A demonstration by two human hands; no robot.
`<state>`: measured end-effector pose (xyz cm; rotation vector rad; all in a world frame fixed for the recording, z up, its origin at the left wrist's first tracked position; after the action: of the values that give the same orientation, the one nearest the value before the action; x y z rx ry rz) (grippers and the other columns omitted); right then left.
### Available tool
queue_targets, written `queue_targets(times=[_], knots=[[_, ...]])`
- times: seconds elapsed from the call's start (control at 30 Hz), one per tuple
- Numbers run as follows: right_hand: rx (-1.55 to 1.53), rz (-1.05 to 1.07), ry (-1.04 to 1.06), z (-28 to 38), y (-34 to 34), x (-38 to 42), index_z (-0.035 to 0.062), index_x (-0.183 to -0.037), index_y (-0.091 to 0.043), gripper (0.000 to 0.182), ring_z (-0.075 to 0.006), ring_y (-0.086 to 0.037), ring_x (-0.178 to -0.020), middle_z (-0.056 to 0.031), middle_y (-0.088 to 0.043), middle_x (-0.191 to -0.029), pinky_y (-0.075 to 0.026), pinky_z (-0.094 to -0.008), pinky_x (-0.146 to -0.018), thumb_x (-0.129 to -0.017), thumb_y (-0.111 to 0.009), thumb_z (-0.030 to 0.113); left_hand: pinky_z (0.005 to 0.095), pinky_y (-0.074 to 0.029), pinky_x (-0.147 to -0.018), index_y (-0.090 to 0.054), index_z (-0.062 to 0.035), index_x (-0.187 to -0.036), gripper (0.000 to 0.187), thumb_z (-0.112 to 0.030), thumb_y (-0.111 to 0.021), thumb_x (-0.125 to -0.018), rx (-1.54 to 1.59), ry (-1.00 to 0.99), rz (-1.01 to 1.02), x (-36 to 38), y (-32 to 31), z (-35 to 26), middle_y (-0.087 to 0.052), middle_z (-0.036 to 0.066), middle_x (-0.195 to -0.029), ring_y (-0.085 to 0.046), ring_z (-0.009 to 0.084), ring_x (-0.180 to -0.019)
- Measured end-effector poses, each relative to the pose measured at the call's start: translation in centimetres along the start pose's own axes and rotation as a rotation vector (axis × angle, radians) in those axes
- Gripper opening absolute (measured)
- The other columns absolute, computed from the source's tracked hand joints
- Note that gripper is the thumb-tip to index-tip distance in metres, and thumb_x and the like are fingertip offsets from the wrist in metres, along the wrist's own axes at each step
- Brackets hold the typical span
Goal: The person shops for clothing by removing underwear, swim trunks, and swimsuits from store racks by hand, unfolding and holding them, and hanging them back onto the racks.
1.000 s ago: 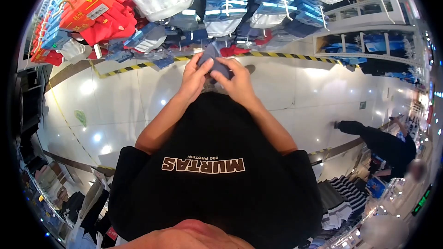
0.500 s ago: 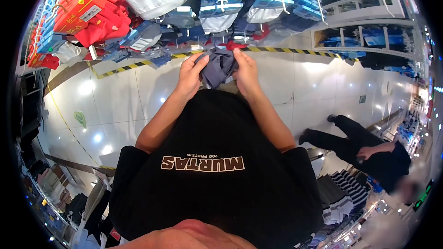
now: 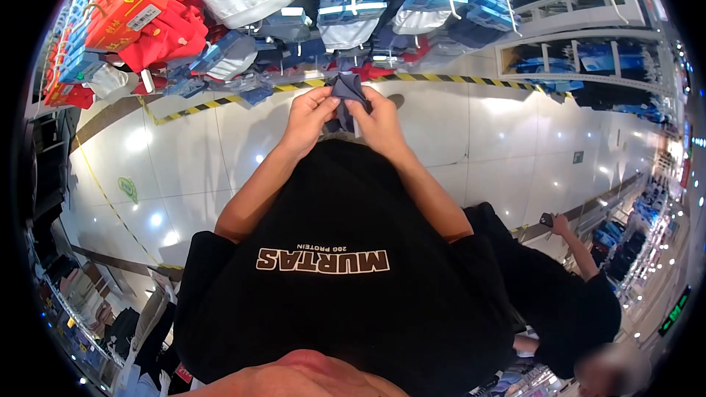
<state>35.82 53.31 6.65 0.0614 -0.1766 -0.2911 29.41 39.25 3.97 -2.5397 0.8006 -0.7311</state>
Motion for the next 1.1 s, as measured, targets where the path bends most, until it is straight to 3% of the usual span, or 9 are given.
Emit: queue_targets(times=[0.1,0.3,0.8,1.1], knots=[[-0.046,-0.058,-0.067,0.0,0.5,-0.3,-0.0045,-0.113,-0.062,0.025,-0.0075,-0.057,-0.080,-0.0039,-0.067,-0.088,-0.048,-0.0249,-0.072,-0.090,-0.059,0.005,0.0230,-0.047,-0.074,-0.063,0.0000,-0.111,0.020,-0.007,-0.057,-0.094,0.072,-0.012,-0.038,-0.1,0.1,0.1,-0.065,0.002,-0.094,-0.058,0.0066,-0.079],[-0.100,-0.046,-0.057,1.0,0.3,-0.3,-0.0047,-0.113,-0.062,0.025,-0.0058,-0.057,-0.078,-0.0023,-0.066,-0.089,-0.047,-0.0227,-0.069,-0.089,-0.058,0.003,0.0310,-0.046,-0.082,-0.057,-0.0049,-0.099,0.012,-0.012,-0.050,-0.094,0.319,0.038,-0.021,0.1,0.2,0.1,-0.060,0.003,-0.098,-0.056,0.0111,-0.091],[0.010,-0.060,-0.073,1.2,0.3,-0.1,-0.0042,-0.105,-0.063,0.020,-0.0064,-0.056,-0.077,-0.0037,-0.067,-0.086,-0.047,-0.0246,-0.069,-0.093,-0.061,0.011,0.0372,-0.048,-0.085,-0.053,-0.0087,-0.107,0.014,-0.020,-0.047,-0.102,0.448,0.092,-0.099,0.6,-0.8,-0.1,-0.062,0.006,-0.107,-0.061,0.0171,-0.096],[0.007,-0.064,-0.078,0.9,0.5,0.0,-0.0029,-0.106,-0.064,0.021,-0.0080,-0.057,-0.077,-0.0046,-0.066,-0.087,-0.047,-0.0258,-0.068,-0.092,-0.062,0.013,0.0342,-0.053,-0.077,-0.051,-0.0061,-0.114,0.020,-0.021,-0.046,-0.102,0.311,0.041,-0.137,1.1,-1.3,-0.8,-0.061,0.004,-0.105,-0.062,0.0144,-0.093]])
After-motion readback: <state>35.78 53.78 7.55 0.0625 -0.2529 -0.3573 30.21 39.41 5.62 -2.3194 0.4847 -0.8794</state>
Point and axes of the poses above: each hand's wrist, its own x-axis away from the middle knuckle, its own y-axis out of the back of the hand, z = x × y, the point moved 3 cm from there along -x, towards the middle knuckle
